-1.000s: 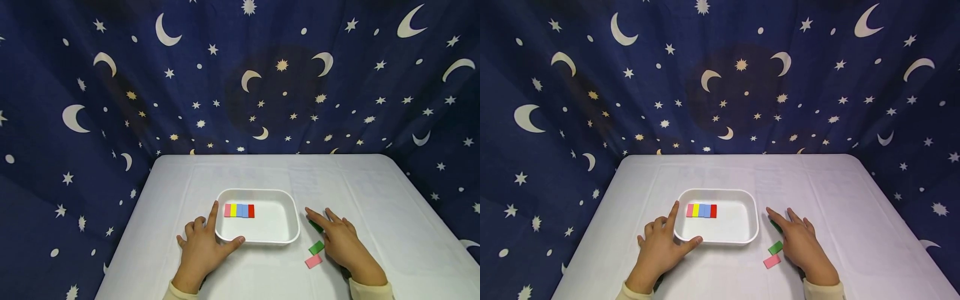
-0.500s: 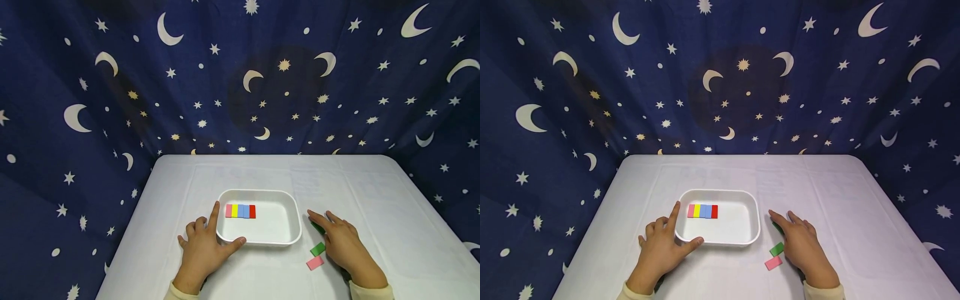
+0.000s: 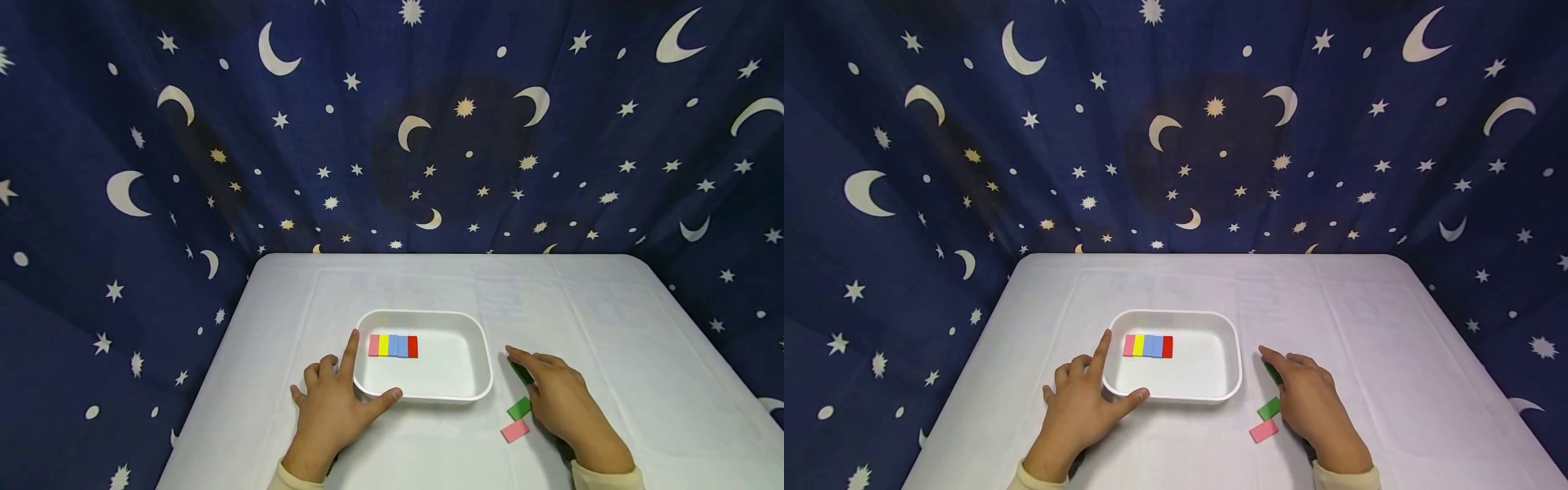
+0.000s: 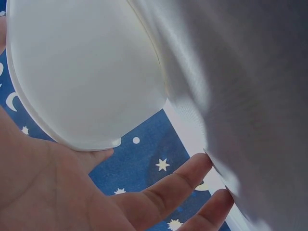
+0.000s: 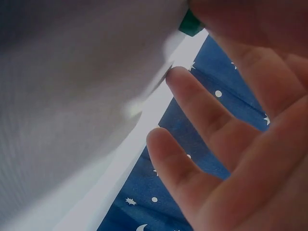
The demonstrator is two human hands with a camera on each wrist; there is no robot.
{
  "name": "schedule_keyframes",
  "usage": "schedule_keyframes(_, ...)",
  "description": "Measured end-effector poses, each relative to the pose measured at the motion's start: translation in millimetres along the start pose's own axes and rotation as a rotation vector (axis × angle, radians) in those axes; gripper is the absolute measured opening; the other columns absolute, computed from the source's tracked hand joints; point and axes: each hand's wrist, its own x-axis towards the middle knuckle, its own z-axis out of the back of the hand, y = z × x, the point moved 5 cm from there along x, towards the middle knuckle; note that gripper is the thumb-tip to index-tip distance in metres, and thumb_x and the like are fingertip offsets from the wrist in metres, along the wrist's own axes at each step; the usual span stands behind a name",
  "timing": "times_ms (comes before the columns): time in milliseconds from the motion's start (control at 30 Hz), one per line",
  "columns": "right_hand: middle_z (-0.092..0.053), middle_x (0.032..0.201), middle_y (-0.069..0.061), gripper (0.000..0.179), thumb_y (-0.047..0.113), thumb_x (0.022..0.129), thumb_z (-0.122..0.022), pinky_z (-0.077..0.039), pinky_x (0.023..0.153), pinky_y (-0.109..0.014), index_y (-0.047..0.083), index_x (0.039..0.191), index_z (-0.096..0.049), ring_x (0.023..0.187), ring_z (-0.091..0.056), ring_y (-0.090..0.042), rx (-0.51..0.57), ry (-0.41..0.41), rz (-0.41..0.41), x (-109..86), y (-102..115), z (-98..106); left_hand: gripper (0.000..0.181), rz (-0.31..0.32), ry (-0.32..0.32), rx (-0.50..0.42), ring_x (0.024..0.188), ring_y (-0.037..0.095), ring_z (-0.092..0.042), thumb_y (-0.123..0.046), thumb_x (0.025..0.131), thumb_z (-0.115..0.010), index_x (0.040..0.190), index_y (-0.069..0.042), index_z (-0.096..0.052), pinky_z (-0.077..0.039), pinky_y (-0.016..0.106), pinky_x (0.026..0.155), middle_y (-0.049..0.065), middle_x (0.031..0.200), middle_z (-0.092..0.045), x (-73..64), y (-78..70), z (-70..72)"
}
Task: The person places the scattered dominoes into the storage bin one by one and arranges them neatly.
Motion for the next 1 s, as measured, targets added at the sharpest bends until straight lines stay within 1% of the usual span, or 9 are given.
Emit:
schedule_keyframes(133,-0.071,0.134,-0.008,0.071,-0.006,0.087,-0.072,-0.043,0.097,-0.072,0.018,0.153,-0.057,0.129,-0.056,-0.045,0.006,-0.012,0.014,-0.8,-0.2,2.5,0.126,0.002,0.006,-0.001,0.126,0.047,-0.047,-0.103,0.065,-0.056,0.169,-0.045,-0.016,-0.026,0.093,0.092,0.016,0.128,-0.058,-0.7,-0.7,0.2)
schedule_keyframes(333,-0.070,0.135,-0.011,0.071,-0.002,0.087,-0.076,-0.045,0.098,-0.070,0.014,0.153,-0.056,0.128,-0.057,-0.047,0.010,-0.011,0.033,0.0,0.5,2.0,0.126,0.008,0.010,0.007,0.126,0.047,-0.046,-0.104,0.064,-0.055,0.169,-0.046,-0.015,-0.026,0.093,0.093,0.016,0.130,-0.058,-1.2,0.2,-0.3)
schedule_keyframes(600,-0.068,0.136,-0.018,0.069,-0.002,0.086,-0.078,-0.045,0.101,-0.068,0.012,0.151,-0.058,0.125,-0.060,-0.045,0.015,-0.027,0.056,0.4,3.6,2.3,0.126,0.009,0.008,0.007,0.126,0.047,-0.046,-0.104,0.065,-0.055,0.169,-0.046,-0.015,-0.026,0.093,0.092,0.015,0.129,-0.058,-1.5,1.2,-0.4)
schedule_keyframes(800,-0.068,0.136,-0.018,0.067,-0.002,0.087,-0.078,-0.045,0.101,-0.067,0.010,0.150,-0.058,0.126,-0.059,-0.045,0.014,-0.032,0.059,1.6,3.7,1.9,0.126,0.001,0.001,0.001,0.127,0.046,-0.046,-0.105,0.064,-0.052,0.169,-0.045,-0.016,-0.027,0.093,0.092,0.014,0.127,-0.058,-1.1,1.1,0.0)
schedule_keyframes(933,-0.067,0.136,-0.018,0.067,-0.001,0.087,-0.078,-0.045,0.100,-0.068,0.010,0.150,-0.059,0.125,-0.059,-0.045,0.015,-0.031,0.057,2.0,3.2,1.4,0.126,0.000,0.001,0.004,0.126,0.046,-0.046,-0.107,0.063,-0.048,0.169,-0.045,-0.015,-0.028,0.092,0.092,0.013,0.127,-0.058,-1.4,1.0,0.1)
schedule_keyframes(1000,-0.067,0.136,-0.018,0.067,-0.001,0.087,-0.078,-0.046,0.100,-0.068,0.010,0.150,-0.059,0.125,-0.060,-0.045,0.014,-0.029,0.057,2.0,2.5,1.0,0.126,-0.003,0.001,0.003,0.125,0.046,-0.046,-0.106,0.064,-0.049,0.169,-0.045,-0.016,-0.028,0.092,0.091,0.014,0.127,-0.058,-1.4,0.7,0.2)
